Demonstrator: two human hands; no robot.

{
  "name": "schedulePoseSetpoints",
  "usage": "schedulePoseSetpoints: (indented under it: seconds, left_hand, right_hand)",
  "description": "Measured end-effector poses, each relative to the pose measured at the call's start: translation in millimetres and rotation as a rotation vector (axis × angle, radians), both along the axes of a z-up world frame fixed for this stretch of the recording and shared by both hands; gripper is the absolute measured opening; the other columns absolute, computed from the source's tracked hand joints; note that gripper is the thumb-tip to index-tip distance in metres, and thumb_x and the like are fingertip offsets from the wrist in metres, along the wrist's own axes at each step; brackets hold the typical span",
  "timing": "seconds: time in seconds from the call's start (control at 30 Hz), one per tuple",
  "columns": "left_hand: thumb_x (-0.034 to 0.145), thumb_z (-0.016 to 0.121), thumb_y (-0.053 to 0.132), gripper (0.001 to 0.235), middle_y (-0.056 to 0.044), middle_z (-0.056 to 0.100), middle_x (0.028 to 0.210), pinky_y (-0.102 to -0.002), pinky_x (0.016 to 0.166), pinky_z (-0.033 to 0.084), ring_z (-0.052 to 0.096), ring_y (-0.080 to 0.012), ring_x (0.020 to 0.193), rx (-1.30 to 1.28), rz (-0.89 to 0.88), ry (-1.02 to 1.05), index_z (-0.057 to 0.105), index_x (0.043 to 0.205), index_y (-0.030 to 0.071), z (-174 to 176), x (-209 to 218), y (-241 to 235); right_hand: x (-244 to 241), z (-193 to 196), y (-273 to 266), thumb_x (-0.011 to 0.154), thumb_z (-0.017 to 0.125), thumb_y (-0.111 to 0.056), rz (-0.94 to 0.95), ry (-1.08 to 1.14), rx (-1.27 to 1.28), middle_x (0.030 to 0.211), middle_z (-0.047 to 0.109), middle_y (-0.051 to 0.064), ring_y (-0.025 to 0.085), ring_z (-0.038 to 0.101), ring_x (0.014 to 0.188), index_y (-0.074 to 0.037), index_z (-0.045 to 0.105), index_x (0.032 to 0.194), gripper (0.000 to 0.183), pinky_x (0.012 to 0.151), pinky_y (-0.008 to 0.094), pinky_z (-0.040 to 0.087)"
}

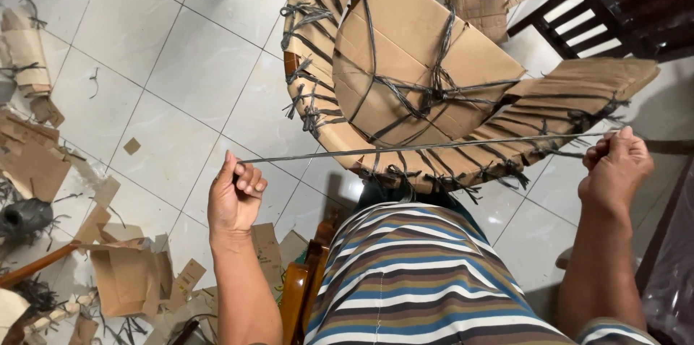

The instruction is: Wrapping a wooden chair frame with protective cardboard and securing it with plastic ties.

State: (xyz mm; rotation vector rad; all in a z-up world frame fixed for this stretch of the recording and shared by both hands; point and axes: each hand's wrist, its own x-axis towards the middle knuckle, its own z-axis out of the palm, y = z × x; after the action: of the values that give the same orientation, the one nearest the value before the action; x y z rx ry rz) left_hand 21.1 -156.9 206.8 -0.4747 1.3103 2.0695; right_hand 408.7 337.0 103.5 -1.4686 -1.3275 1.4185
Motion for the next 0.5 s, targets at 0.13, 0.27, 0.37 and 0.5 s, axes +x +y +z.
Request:
schedulePoseSetpoints:
  seconds: [0.13,0.27,0.37,0.5]
  left_hand:
    - [0.106,0.060,0.032,0.032,0.003,0.044,0.060,-0.028,0.059,0.038,0.040,-0.0106,0.056,0.044,0.054,0.049,0.060,0.080,0.015,2,13,-6]
    - [0.107,0.059,0.024,0.022,0.000,0.051,0.072,-0.029,0.063,0.042,0.047,-0.0130,0.063,0.018,0.035,0.102,0.063,0.091,0.010,21,19,-7]
    - [0.106,0.060,0.021,0.018,-0.002,0.053,0.073,-0.029,0.064,0.044,0.048,-0.0136,0.064,-0.055,0.074,0.146,0.064,0.095,0.007,32,20,-2]
    - [0.106,0.062,0.020,0.020,-0.003,0.055,0.070,-0.029,0.063,0.046,0.048,-0.0130,0.063,-0.209,0.124,0.156,0.065,0.098,0.003,28,27,-1]
  right_hand:
    - [-35,-10,37,0.124,0.052,-0.018,-0.076,0.090,-0.042,0.077,0.050,-0.002,0.008,0.042,0.062,-0.016,0.050,0.088,0.037,0.053,0.023,0.032]
    - [-63,13,41,0.127,0.050,-0.024,-0.033,0.076,-0.042,0.079,0.052,-0.007,0.004,0.043,0.063,-0.020,0.052,0.091,0.036,0.054,0.022,0.034]
    - [-77,20,45,0.130,0.048,-0.030,0.051,-0.011,-0.023,0.080,0.052,-0.006,0.004,0.043,0.061,-0.021,0.050,0.089,0.042,0.055,0.022,0.037]
    - [-88,31,43,0.131,0.044,-0.040,0.092,-0.149,-0.061,0.073,0.052,-0.008,0.003,0.044,0.054,-0.023,0.051,0.086,0.049,0.051,0.022,0.039]
